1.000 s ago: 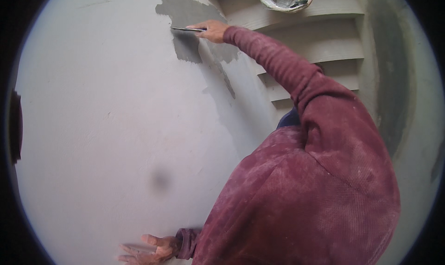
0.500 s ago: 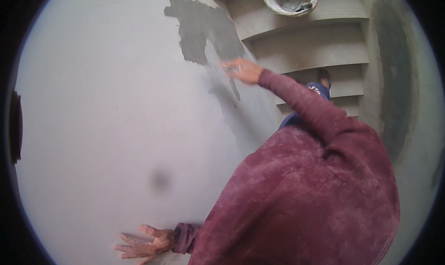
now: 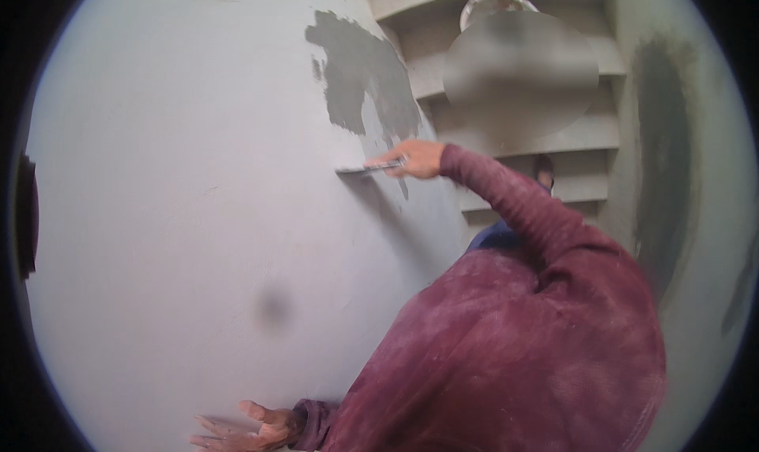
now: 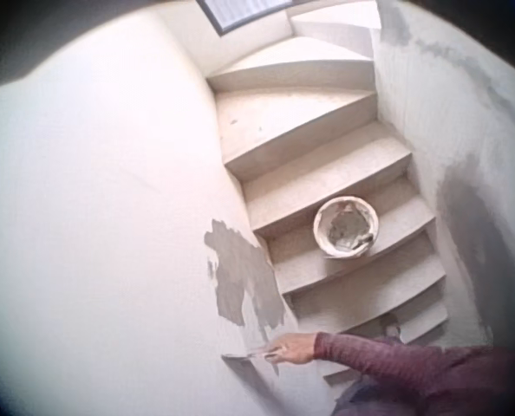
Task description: The person applies plaster to a curved wall beside a spiral staircase using a trowel and a bucket. They repeatedly scoop plaster from the bucket and spread it onto the wall surface, smoothing it with the trowel.
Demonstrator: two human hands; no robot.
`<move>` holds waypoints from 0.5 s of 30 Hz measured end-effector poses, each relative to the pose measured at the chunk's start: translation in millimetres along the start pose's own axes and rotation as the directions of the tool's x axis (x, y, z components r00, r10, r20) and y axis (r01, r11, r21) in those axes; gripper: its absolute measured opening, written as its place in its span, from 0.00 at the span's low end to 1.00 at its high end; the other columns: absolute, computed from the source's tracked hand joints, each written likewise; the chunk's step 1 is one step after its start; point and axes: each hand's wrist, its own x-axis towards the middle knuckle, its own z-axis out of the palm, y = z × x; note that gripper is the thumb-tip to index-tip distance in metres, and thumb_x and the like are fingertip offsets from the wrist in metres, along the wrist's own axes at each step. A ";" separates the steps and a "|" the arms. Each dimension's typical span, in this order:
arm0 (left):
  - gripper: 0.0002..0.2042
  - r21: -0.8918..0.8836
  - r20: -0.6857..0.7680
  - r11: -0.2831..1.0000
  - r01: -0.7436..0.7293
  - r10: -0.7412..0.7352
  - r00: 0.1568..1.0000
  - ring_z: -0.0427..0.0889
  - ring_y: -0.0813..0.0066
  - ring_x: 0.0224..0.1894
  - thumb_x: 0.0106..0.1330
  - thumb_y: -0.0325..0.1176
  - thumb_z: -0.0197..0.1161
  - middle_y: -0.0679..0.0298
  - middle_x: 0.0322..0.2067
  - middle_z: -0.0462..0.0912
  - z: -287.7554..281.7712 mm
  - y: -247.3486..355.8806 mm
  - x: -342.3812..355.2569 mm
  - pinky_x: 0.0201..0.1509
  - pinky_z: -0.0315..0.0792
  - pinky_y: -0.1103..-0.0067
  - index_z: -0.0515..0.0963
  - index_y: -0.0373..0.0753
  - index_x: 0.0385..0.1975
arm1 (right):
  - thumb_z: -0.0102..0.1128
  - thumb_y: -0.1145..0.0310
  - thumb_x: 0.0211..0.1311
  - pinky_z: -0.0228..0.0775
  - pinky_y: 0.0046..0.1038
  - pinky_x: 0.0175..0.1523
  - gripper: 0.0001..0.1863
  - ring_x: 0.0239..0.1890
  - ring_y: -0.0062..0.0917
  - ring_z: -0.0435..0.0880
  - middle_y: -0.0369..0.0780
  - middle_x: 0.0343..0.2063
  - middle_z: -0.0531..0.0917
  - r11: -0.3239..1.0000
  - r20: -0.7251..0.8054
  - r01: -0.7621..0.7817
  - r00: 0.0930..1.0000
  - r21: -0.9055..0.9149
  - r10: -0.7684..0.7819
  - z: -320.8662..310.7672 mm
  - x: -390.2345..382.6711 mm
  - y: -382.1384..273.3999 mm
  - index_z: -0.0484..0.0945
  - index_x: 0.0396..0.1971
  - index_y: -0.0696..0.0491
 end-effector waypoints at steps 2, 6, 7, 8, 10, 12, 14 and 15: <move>0.36 0.102 0.075 0.987 0.122 -0.130 0.989 0.48 0.46 0.67 0.57 0.66 0.46 0.48 0.63 0.58 -8.6 13.1 -6.3 0.64 0.28 0.45 0.72 0.40 0.54 | 0.52 0.59 0.59 0.60 0.29 0.60 0.24 0.56 0.32 0.71 0.44 0.54 0.73 0.998 -0.242 -0.023 0.970 0.057 0.036 -30.7 -0.2 16.0 0.68 0.58 0.40; 0.37 0.071 0.065 0.983 0.167 -0.172 0.983 0.48 0.45 0.67 0.57 0.66 0.45 0.47 0.62 0.58 -4.9 9.5 -4.4 0.65 0.28 0.47 0.71 0.39 0.54 | 0.52 0.59 0.59 0.59 0.25 0.60 0.24 0.55 0.28 0.72 0.45 0.52 0.75 0.998 -0.568 -0.030 0.821 0.050 0.053 -130.7 82.7 27.2 0.68 0.58 0.43; 0.37 0.081 0.066 0.984 0.160 -0.165 0.984 0.48 0.45 0.67 0.58 0.66 0.44 0.47 0.62 0.58 -4.1 7.2 -3.0 0.65 0.28 0.47 0.71 0.40 0.54 | 0.52 0.60 0.59 0.59 0.24 0.60 0.24 0.54 0.27 0.73 0.44 0.51 0.76 1.000 -0.583 -0.025 0.812 0.019 0.031 -144.7 103.0 21.1 0.68 0.57 0.44; 0.37 0.084 0.071 0.984 0.158 -0.164 0.984 0.48 0.45 0.67 0.58 0.66 0.44 0.47 0.62 0.58 -4.6 6.1 -4.2 0.65 0.28 0.48 0.71 0.40 0.54 | 0.52 0.60 0.59 0.59 0.24 0.60 0.24 0.53 0.27 0.73 0.44 0.51 0.76 0.998 -0.562 -0.038 0.825 0.050 0.059 -149.0 107.8 9.3 0.68 0.57 0.44; 0.37 0.104 0.071 0.982 0.158 -0.166 0.984 0.48 0.45 0.67 0.58 0.66 0.43 0.46 0.62 0.58 -5.0 5.6 -4.5 0.66 0.27 0.49 0.71 0.40 0.55 | 0.52 0.60 0.59 0.59 0.24 0.60 0.24 0.52 0.27 0.74 0.44 0.51 0.76 0.990 -0.517 -0.069 0.847 0.120 0.122 -154.8 114.3 -10.5 0.68 0.57 0.44; 0.37 0.134 0.082 0.980 0.150 -0.161 0.983 0.47 0.45 0.67 0.58 0.66 0.42 0.46 0.62 0.57 -4.5 4.9 -4.2 0.66 0.26 0.51 0.70 0.40 0.55 | 0.52 0.61 0.58 0.59 0.25 0.60 0.24 0.55 0.28 0.72 0.42 0.53 0.74 0.999 -0.450 0.034 0.893 0.016 -0.023 -121.9 110.8 -2.1 0.68 0.57 0.45; 0.37 0.146 0.110 0.979 0.145 -0.162 0.981 0.47 0.44 0.67 0.58 0.66 0.42 0.45 0.62 0.57 -4.8 7.1 -4.7 0.67 0.26 0.52 0.71 0.40 0.55 | 0.53 0.63 0.58 0.57 0.24 0.62 0.25 0.57 0.27 0.70 0.43 0.55 0.73 0.995 -0.381 0.096 0.920 -0.007 -0.091 -89.1 74.9 8.5 0.69 0.57 0.47; 0.37 0.162 0.117 0.976 0.145 -0.165 0.979 0.47 0.44 0.67 0.59 0.66 0.42 0.46 0.62 0.57 -5.6 9.3 -3.6 0.66 0.26 0.51 0.71 0.40 0.55 | 0.52 0.64 0.59 0.55 0.24 0.63 0.24 0.58 0.27 0.69 0.43 0.56 0.72 0.996 -0.292 0.083 0.954 0.023 -0.073 -72.2 53.7 8.3 0.68 0.58 0.46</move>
